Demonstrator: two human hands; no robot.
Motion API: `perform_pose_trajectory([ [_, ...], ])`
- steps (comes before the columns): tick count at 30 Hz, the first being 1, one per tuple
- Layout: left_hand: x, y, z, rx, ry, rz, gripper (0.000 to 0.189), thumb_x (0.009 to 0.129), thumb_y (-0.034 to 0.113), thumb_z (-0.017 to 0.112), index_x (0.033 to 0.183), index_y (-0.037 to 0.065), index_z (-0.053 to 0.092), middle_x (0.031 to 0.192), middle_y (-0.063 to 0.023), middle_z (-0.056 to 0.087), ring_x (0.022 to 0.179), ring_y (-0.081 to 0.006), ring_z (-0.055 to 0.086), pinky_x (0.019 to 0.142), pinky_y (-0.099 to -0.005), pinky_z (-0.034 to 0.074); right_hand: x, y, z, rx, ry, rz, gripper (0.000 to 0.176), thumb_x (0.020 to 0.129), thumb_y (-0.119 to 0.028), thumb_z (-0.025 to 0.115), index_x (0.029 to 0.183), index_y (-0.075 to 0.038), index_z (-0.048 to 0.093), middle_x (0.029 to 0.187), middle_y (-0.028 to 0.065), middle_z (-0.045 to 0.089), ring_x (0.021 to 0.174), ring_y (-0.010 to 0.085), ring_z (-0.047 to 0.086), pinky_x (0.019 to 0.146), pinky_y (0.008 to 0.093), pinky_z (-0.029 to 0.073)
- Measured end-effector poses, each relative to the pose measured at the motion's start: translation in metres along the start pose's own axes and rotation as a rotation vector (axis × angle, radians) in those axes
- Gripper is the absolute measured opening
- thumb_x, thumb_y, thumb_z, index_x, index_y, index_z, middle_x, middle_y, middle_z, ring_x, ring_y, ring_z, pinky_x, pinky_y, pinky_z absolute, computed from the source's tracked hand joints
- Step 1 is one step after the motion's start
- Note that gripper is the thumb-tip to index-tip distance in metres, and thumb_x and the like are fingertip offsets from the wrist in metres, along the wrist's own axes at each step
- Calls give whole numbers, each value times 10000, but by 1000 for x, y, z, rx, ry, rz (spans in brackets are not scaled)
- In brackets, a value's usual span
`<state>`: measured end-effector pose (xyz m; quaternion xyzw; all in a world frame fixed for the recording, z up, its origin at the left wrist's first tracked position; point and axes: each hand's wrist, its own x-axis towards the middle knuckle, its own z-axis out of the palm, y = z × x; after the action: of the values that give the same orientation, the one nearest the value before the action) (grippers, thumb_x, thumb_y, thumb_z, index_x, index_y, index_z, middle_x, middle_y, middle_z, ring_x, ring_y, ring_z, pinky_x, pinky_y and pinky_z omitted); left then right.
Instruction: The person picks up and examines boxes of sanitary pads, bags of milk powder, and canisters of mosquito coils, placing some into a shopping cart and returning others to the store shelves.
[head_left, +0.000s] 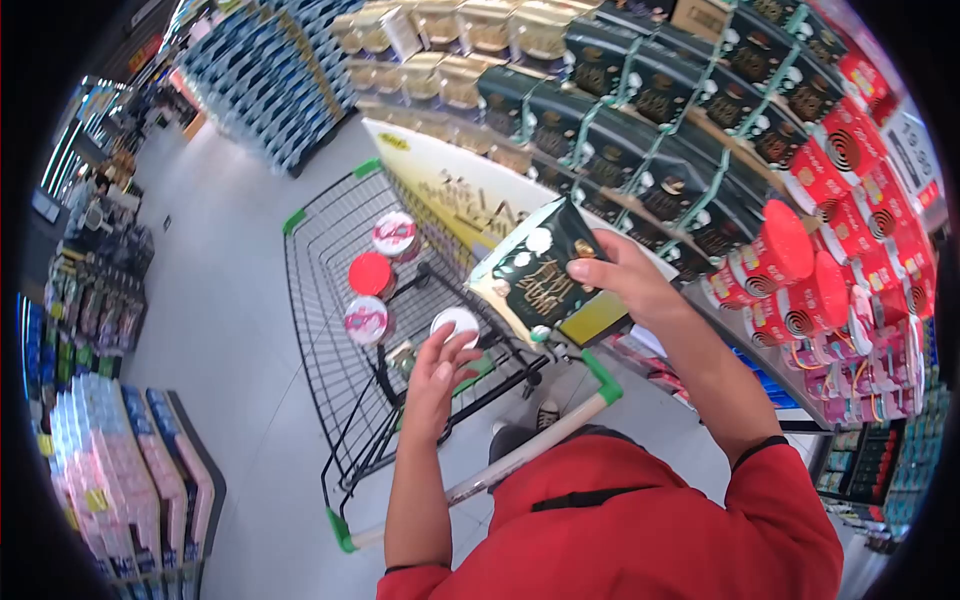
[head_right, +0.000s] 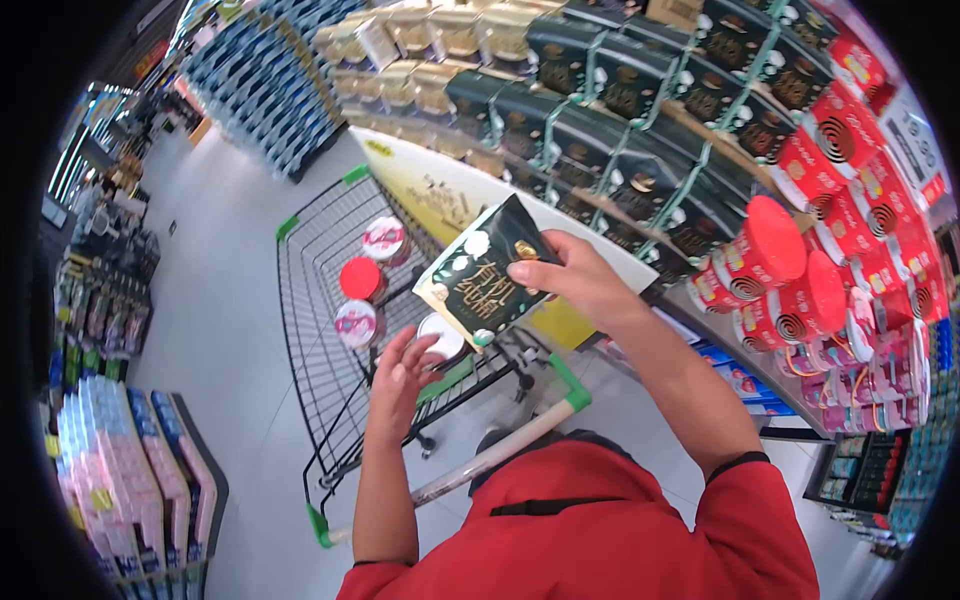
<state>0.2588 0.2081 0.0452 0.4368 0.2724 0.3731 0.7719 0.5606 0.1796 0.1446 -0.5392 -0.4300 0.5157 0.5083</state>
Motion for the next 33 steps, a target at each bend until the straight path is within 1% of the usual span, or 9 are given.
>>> perform_pose_trajectory([
  [5, 2, 1, 7, -99, -26, 14, 989, 817, 533, 707, 1529, 64, 207, 1478, -121, 393, 1296, -233, 449, 1043, -405, 384, 19, 63, 62, 67, -109, 118, 439, 854, -326, 740, 1138, -26, 589, 931, 15, 623, 824, 86, 569, 712, 251, 456],
  [7, 5, -3, 2, -162, 97, 6, 960, 797, 401, 771, 1506, 43, 233, 1456, -111, 416, 1275, -218, 467, 1036, -381, 397, 20, 81, 74, 86, -172, 138, 494, 860, -326, 736, 1200, -11, 563, 990, 37, 627, 881, 102, 583, 760, 265, 476],
  [10, 5, 16, 4, 98, 141, -14, 792, 708, 58, 818, 1370, 11, 386, 1379, -105, 486, 1200, -206, 520, 995, -333, 441, 18, 98, 77, 163, -305, 15, 740, 867, -161, 687, 1490, -10, 316, 1390, 140, 480, 1297, 191, 445, 1088, 333, 356],
  [13, 5, 14, -10, 1243, 193, 709, 759, 637, 55, 847, 1284, 85, 451, 1374, -149, 499, 1235, -332, 493, 1055, -442, 374, 19, 108, 77, 43, -348, -124, 782, 828, 4, 621, 1529, -85, 286, 1431, 104, 461, 1326, 179, 422, 1100, 322, 337],
  [19, 8, 11, -5, 1468, 212, 870, 749, 621, 84, 843, 1253, 106, 441, 1385, -194, 457, 1280, -398, 413, 1079, -497, 316, 20, 117, 78, 172, -352, -176, 811, 814, 120, 514, 1547, -110, 256, 1442, 78, 458, 1317, 155, 425, 1097, 305, 340],
  [25, 4, 8, -14, 1116, 262, 455, 749, 650, 13, 803, 1295, 63, 427, 1343, -162, 498, 1233, -298, 511, 1038, -407, 416, 16, 138, 78, -57, -258, -73, 741, 853, 34, 538, 1532, -72, 262, 1369, 133, 527, 1150, 193, 575, 956, 313, 457],
  [27, 3, 14, -35, 610, 342, -39, 725, 639, 30, 830, 1266, 1, 469, 1247, -147, 584, 1124, -250, 590, 961, -367, 470, 10, 133, 81, -262, -212, 16, 691, 866, -13, 554, 1511, -61, 311, 1307, 152, 584, 1062, 223, 638, 896, 329, 495],
  [30, 7, 30, -78, 963, 355, -282, 732, 629, 55, 831, 1267, -27, 480, 1157, -152, 631, 1059, -231, 627, 922, -347, 499, -1, 132, 85, -651, -373, -67, 394, 874, -156, 567, 1257, -65, 586, 949, 159, 697, 879, 338, 669, 789, 433, 524],
  [33, 22, 3, -152, 1080, 423, -419, 742, 610, 100, 847, 1253, -30, 502, 1133, -174, 649, 1020, -257, 650, 885, -354, 520, -8, 133, 93, -932, -502, -39, 335, 887, -198, 540, 1199, -102, 615, 936, 156, 693, 883, 339, 673, 781, 464, 526],
])
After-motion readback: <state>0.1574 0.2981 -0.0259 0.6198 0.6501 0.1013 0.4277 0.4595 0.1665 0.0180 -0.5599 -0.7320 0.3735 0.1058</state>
